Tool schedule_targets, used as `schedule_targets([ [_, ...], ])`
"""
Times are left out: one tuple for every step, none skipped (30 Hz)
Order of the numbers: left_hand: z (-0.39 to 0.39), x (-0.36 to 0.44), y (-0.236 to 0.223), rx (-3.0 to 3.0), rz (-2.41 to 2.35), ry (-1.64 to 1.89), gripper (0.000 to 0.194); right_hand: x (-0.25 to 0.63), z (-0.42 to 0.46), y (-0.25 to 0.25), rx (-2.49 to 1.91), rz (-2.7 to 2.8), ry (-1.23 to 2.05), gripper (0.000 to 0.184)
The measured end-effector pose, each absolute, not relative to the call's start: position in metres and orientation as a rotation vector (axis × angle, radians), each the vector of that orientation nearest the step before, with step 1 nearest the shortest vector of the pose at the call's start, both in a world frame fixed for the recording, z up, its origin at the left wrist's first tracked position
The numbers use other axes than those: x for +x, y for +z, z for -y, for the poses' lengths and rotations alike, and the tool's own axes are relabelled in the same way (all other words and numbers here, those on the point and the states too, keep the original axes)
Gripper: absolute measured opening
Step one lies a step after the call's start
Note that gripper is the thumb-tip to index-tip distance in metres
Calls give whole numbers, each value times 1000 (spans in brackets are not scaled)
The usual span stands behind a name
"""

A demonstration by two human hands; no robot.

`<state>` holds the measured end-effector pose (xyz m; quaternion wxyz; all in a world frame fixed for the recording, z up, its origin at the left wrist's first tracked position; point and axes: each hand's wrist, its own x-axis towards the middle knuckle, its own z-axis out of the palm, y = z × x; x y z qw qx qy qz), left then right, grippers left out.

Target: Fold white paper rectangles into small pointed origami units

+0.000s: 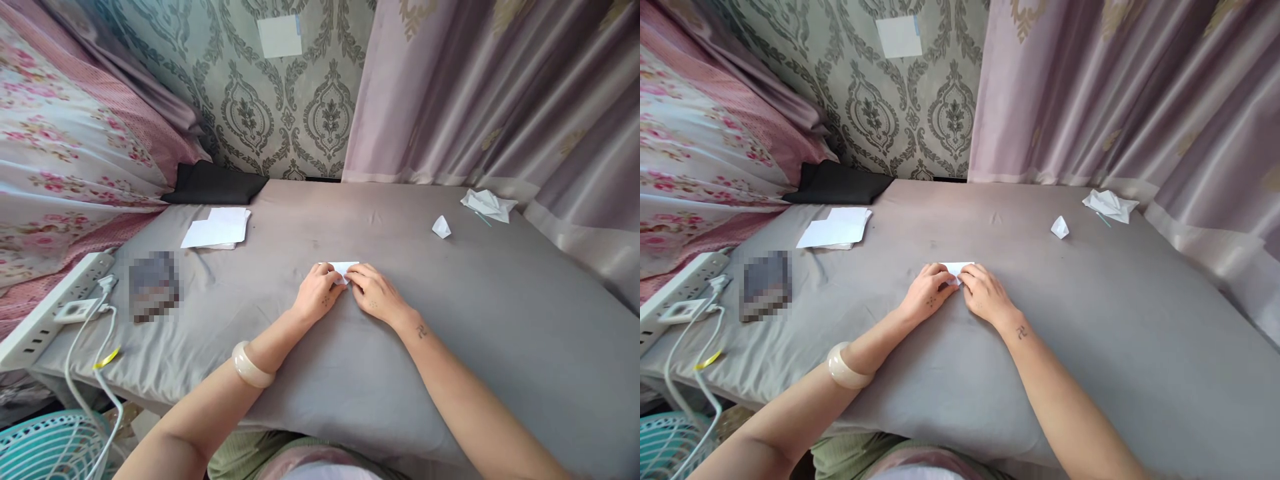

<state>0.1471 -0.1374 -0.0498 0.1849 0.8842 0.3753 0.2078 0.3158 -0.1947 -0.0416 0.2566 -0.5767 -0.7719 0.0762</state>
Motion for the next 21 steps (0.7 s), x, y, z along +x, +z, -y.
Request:
schedule_targets([
  [136,147,-50,2493,-1048,588,17,313,195,-41,-1583,2092,222,28],
  [135,146,-50,2491,-1037,588,17,312,195,-39,-1607,2084,229,26],
  [132,146,-50,2487,-1023,585,17,312,193,-38,-1630,2078,236,25],
  [129,145,-49,2479,-1009,576,17,313,191,-36,-1651,2079,247,24],
  [126,145,-48,2469,-997,561,17,314,188,-35,-1674,2083,262,23],
  [121,146,-47,2460,-991,545,16,316,184,-33,-1698,2086,284,21],
  [117,146,-46,2452,-996,526,14,318,180,-32,-1727,2078,310,18],
  [112,146,-45,2449,-1012,512,12,320,176,-32,-1749,2062,334,14],
  [108,147,-44,2448,-1038,506,15,323,173,-32,-1759,2035,349,11],
  [104,147,-43,2442,-1069,499,22,325,170,-34,-1760,2005,357,12],
  [100,147,-42,2431,-1100,489,31,327,168,-36,-1760,1973,360,18],
  [97,146,-42,2416,-1124,476,37,329,167,-38,-1760,1941,359,25],
  [95,145,-42,2397,-1137,462,41,330,167,-42,-1763,1912,358,32],
  [94,144,-42,2380,-1137,454,41,331,167,-45,-1766,1890,359,36],
  [93,143,-43,2367,-1129,451,41,332,168,-49,-1766,1874,361,39],
  [92,142,-44,2357,-1118,457,40,333,169,-52,-1759,1866,364,41],
  [92,140,-45,2349,-1107,467,40,333,170,-54,-1747,1865,365,41],
  [91,139,-46,2340,-1104,478,40,333,171,-56,-1734,1867,365,42],
  [91,139,-47,2332,-1105,486,39,334,172,-57,-1724,1872,365,42],
  [91,138,-47,2327,-1108,492,39,334,172,-58,-1719,1877,362,41],
  [91,138,-48,2323,-1110,496,38,334,173,-59,-1719,1882,359,41],
])
